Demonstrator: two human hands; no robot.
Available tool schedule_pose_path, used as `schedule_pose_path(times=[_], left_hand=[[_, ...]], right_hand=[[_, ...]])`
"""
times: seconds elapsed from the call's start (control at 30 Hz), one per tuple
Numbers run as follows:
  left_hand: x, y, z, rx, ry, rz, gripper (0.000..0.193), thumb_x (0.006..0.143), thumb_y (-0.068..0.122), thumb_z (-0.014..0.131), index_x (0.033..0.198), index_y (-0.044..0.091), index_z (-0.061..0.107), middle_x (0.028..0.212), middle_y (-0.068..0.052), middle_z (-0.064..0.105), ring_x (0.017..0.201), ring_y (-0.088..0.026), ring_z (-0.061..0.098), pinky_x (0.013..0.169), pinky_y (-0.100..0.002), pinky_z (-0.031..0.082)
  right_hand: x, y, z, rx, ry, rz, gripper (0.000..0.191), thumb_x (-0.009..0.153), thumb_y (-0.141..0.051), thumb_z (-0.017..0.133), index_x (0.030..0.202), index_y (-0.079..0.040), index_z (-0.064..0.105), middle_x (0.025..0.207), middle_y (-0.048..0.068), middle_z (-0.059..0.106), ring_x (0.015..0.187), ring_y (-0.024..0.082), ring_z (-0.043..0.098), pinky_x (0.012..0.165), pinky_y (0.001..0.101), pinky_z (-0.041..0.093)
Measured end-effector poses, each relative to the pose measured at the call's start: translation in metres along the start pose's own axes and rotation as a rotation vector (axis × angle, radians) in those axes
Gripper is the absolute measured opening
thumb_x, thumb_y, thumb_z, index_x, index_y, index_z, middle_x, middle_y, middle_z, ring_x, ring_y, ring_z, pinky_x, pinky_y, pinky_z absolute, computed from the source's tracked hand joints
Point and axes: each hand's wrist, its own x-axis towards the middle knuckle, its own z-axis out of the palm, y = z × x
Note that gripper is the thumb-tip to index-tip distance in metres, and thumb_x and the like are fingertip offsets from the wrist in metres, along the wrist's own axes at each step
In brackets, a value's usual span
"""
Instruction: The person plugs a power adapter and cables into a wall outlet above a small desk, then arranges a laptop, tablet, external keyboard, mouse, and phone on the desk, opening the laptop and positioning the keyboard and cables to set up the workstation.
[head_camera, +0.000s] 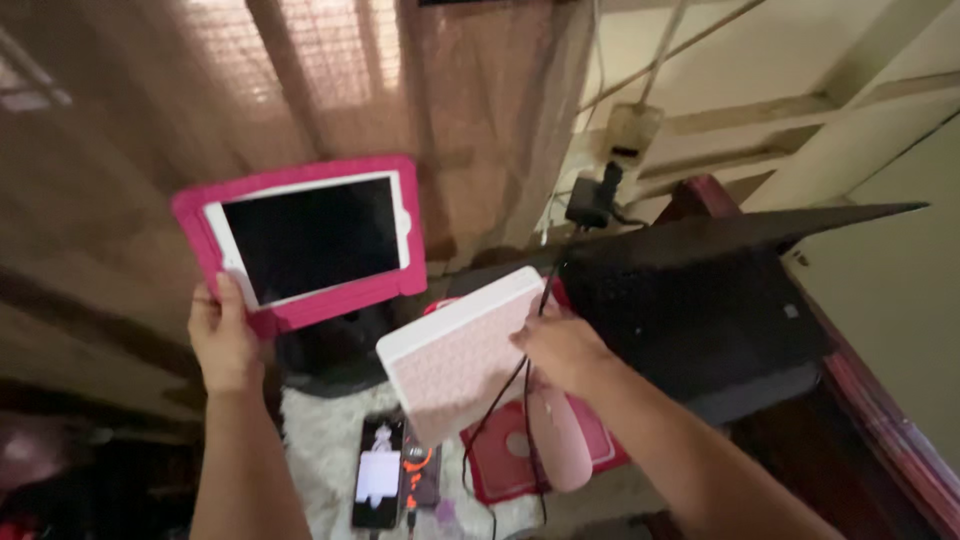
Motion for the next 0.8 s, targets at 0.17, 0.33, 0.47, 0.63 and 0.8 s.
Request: schedule_pose_path(times=[0.17, 0.33, 0.47, 0.63, 0.8], left_hand=[[0.008, -0.019, 0.008, -0.072, 0.072, -0.096, 0.027, 0.108, 0.034, 0.061, 0.125, 0.013, 0.063, 0.113, 0.002, 0.066, 0.097, -0.006, 0.061, 0.083, -0.023, 0.052], [0.024, -0.019, 0.001, 0.298, -0.012, 0.009, 0.053, 0.115, 0.035, 0.06, 0.146, -0.004, 0.042, 0.133, -0.015, 0.057, 0.119, -0.026, 0.056, 0.099, -0.039, 0.046], [0.036, -0.011, 0.006, 0.741, 0.026, 0.149, 0.059, 0.111, 0.041, 0.064, 0.147, -0.005, 0.049, 0.135, -0.031, 0.06, 0.126, -0.046, 0.058, 0.108, -0.05, 0.046], [0.032, -0.008, 0.012, 0.769, 0.026, 0.133, 0.064, 0.109, 0.044, 0.061, 0.149, -0.003, 0.044, 0.139, -0.037, 0.055, 0.128, -0.051, 0.054, 0.109, -0.054, 0.043], [0.029, -0.01, 0.007, 0.86, 0.072, 0.014, 0.08, 0.106, 0.052, 0.062, 0.16, 0.002, 0.03, 0.147, -0.041, 0.04, 0.133, -0.056, 0.044, 0.111, -0.056, 0.039]], right_hand=[[0.003, 0.007, 0.026, -0.044, 0.128, 0.01, 0.031, 0.089, -0.023, 0.077, 0.119, -0.02, 0.07, 0.114, 0.007, 0.067, 0.117, 0.031, 0.062, 0.095, 0.0405, 0.054], [-0.002, 0.004, 0.026, -0.081, 0.105, 0.004, 0.041, 0.084, -0.02, 0.078, 0.123, -0.02, 0.068, 0.117, 0.008, 0.066, 0.115, 0.031, 0.061, 0.095, 0.0424, 0.053], [-0.006, 0.0, -0.006, 0.019, 0.008, 0.002, 0.062, 0.072, -0.027, 0.084, 0.129, -0.015, 0.064, 0.123, 0.01, 0.062, 0.121, 0.033, 0.056, 0.101, 0.0419, 0.049], [-0.013, -0.011, -0.032, 0.051, -0.078, 0.058, 0.067, 0.075, -0.027, 0.083, 0.137, -0.016, 0.059, 0.131, 0.01, 0.059, 0.125, 0.032, 0.054, 0.102, 0.0415, 0.049], [-0.013, -0.013, -0.034, 0.081, -0.054, 0.08, 0.069, 0.072, -0.026, 0.085, 0.135, -0.017, 0.06, 0.133, 0.008, 0.058, 0.127, 0.031, 0.053, 0.101, 0.0405, 0.05]])
